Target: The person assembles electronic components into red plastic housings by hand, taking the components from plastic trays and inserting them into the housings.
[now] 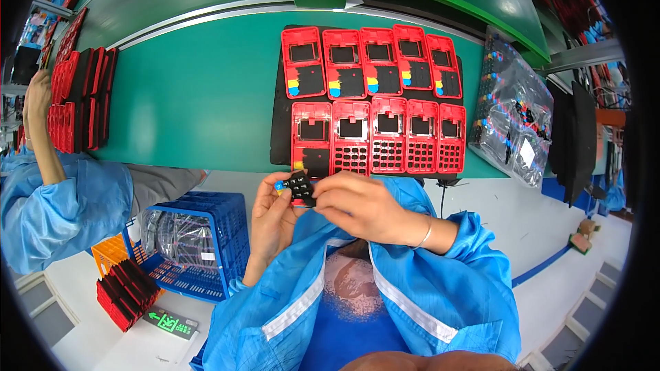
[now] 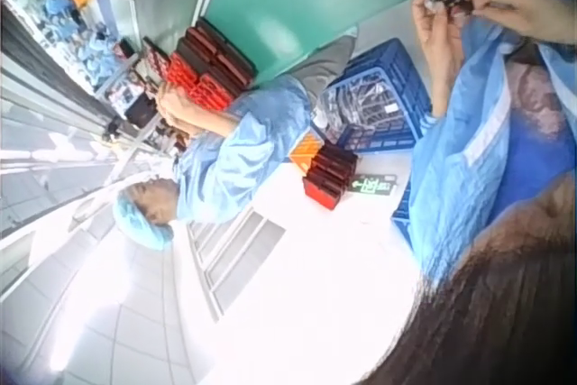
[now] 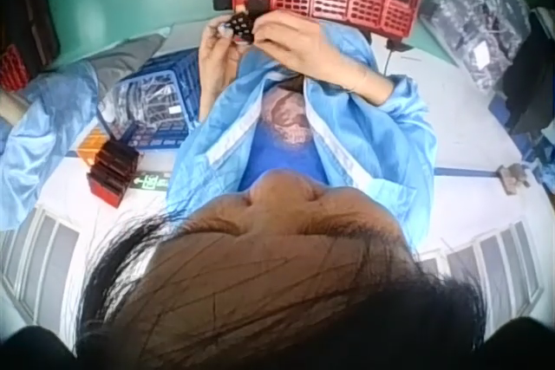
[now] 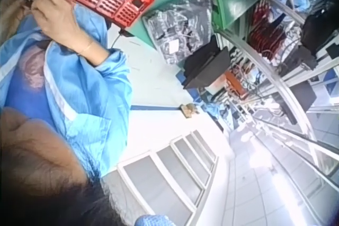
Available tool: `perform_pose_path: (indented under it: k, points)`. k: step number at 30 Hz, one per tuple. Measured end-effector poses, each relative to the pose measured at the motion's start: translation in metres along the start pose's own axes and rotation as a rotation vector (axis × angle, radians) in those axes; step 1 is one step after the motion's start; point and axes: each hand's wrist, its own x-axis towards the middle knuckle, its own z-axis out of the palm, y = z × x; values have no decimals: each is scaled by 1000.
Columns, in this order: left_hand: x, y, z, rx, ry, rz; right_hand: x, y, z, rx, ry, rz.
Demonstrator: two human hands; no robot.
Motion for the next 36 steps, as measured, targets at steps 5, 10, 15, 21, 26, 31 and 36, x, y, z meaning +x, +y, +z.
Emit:
perform_pose_path:
  k: [5,10,15,21,26,31,36]
  points:
    - [2,2,9,85,32,53,-10,15,-29,-78,162,192]
    - [5,1,6,131,41,35,-13,34,-31,-537,131,18]
    - [3,1,6,125,31,37,-12,31,-32,-637,141,-5]
    - [4,2,9,130,33,39,-17,28,-34,-843,36,-141]
    - [4,3,16,87,-6,34,-12,29,-34,-820,-35,-64]
    - [2,-1,26,10,-91,-44,-4,10,-37,-566,-1,-44]
    - [-5,-16,36,67,-154,-161,-21,4,-25,-631,54,-253]
